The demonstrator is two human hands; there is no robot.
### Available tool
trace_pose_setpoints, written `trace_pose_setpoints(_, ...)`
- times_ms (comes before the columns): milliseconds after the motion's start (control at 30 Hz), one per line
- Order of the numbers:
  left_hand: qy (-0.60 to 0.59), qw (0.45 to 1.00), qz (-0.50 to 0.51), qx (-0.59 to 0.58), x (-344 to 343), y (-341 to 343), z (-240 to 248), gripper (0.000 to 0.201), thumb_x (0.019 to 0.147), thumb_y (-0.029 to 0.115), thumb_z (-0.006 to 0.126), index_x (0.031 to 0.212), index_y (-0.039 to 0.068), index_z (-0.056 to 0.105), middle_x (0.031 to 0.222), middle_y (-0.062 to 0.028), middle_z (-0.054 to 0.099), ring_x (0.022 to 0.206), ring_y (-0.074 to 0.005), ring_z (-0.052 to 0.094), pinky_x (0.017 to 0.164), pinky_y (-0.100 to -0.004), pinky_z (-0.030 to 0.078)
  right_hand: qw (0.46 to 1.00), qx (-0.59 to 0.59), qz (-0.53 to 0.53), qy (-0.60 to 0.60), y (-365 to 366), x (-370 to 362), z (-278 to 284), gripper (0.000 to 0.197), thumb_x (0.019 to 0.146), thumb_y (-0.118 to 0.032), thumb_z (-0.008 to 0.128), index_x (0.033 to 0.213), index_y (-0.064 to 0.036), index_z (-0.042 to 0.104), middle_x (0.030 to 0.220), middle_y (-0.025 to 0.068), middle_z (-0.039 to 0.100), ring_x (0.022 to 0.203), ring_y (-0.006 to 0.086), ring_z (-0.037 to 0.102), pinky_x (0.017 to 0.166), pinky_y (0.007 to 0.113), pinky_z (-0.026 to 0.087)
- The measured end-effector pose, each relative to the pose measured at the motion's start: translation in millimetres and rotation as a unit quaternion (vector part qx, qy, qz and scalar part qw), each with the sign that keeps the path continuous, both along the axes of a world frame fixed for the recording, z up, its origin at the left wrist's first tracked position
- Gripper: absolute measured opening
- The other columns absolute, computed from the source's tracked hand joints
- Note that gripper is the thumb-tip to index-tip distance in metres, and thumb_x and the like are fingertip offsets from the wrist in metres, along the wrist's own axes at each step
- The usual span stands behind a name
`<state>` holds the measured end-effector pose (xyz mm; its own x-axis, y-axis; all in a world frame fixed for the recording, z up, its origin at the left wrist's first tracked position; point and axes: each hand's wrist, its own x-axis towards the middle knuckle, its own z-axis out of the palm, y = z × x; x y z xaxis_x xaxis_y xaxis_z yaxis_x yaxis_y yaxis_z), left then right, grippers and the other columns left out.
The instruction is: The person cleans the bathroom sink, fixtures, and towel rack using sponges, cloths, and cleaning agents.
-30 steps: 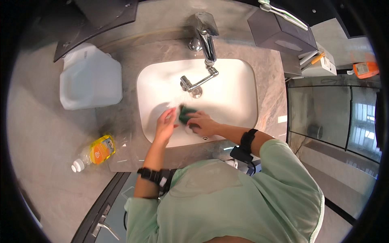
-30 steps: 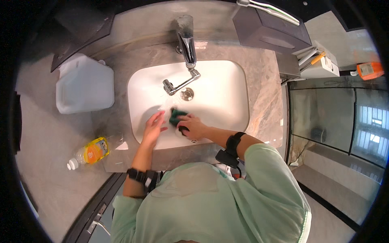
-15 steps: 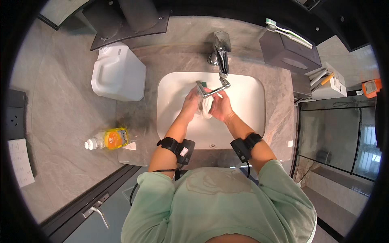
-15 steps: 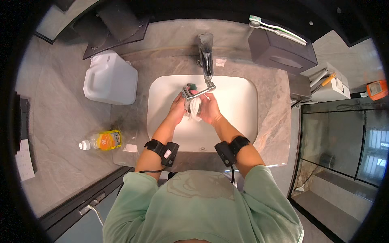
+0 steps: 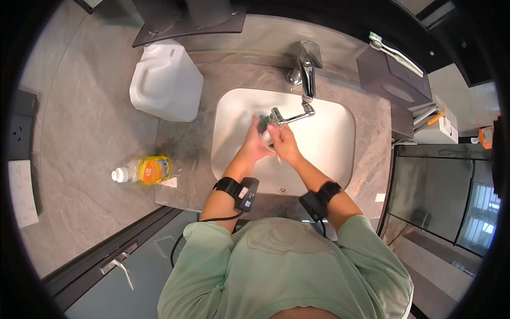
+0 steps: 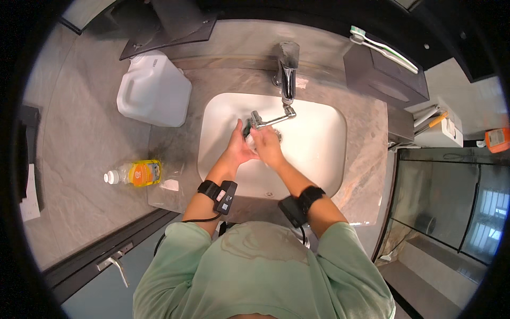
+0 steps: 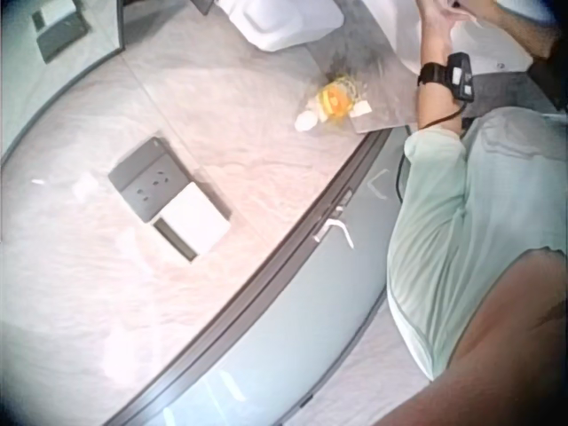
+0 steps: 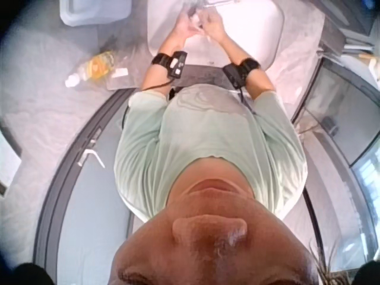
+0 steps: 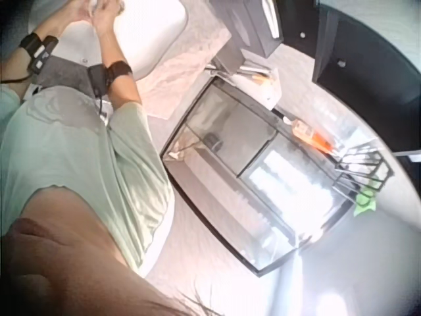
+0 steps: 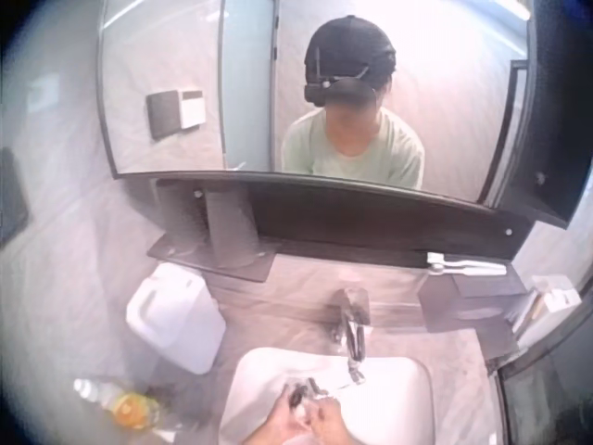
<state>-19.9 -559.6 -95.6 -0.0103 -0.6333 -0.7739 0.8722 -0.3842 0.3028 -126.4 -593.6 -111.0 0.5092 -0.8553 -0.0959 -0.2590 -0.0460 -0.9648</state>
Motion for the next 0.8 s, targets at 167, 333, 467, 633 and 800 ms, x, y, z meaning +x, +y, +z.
trace_pose_setpoints(167,-0.135,0.924,-0.069,-0.352,-4,18,-44,0.045,0.083,0.042,0.046,0.107,0.005,0.047,0.100,-0.0102,0.054,0.090,-0.0203,0.053,0.077,-0.0298,0.043,0.973,-0.217,0.067,0.041,20,13,17,0.026,0.084,-0.022,0.045,0.077,0.0022,0.054,0.066,0.0173,0.052,0.063,0.0307,0.050,0.058,0.038,0.039)
trace_pose_setpoints(333,-0.061,0.998,0.007,-0.001,-38,-3,-42,0.042,0.084,0.040,0.045,0.099,0.001,0.051,0.084,-0.0085,0.055,0.079,-0.0207,0.055,0.068,-0.0324,0.046,0.982,0.124,-0.074,0.125,-25,7,29,0.022,0.082,-0.021,0.046,0.079,-0.0024,0.056,0.068,0.0106,0.057,0.069,0.0237,0.054,0.068,0.033,0.042)
trace_pose_setpoints(467,0.144,0.985,-0.014,-0.095,-6,-1,-20,0.038,0.085,0.036,0.044,0.103,0.003,0.048,0.094,-0.0094,0.055,0.084,-0.0223,0.055,0.080,-0.0315,0.042,0.949,-0.274,0.080,0.135,-5,-5,-28,0.024,0.079,-0.020,0.049,0.093,0.0000,0.052,0.107,0.0206,0.046,0.104,0.0269,0.044,0.091,0.034,0.031)
trace_pose_setpoints(633,-0.286,0.913,-0.029,-0.289,-39,16,-129,0.036,0.087,0.033,0.039,0.108,0.005,0.043,0.095,-0.0096,0.055,0.085,-0.0211,0.055,0.080,-0.0295,0.041,0.987,-0.080,0.024,0.136,-19,5,-34,0.026,0.080,-0.019,0.047,0.103,-0.0059,0.049,0.095,0.0151,0.053,0.093,0.0293,0.050,0.081,0.034,0.038)
trace_pose_setpoints(800,-0.077,0.995,-0.002,-0.058,-10,2,-61,0.034,0.089,0.035,0.034,0.103,0.006,0.047,0.093,-0.0067,0.055,0.077,-0.0165,0.054,0.068,-0.0295,0.045,0.947,0.318,-0.034,0.001,-32,-13,-4,0.033,0.083,-0.022,0.049,0.111,-0.0062,0.042,0.101,0.0083,0.053,0.094,0.0189,0.051,0.078,0.032,0.042)
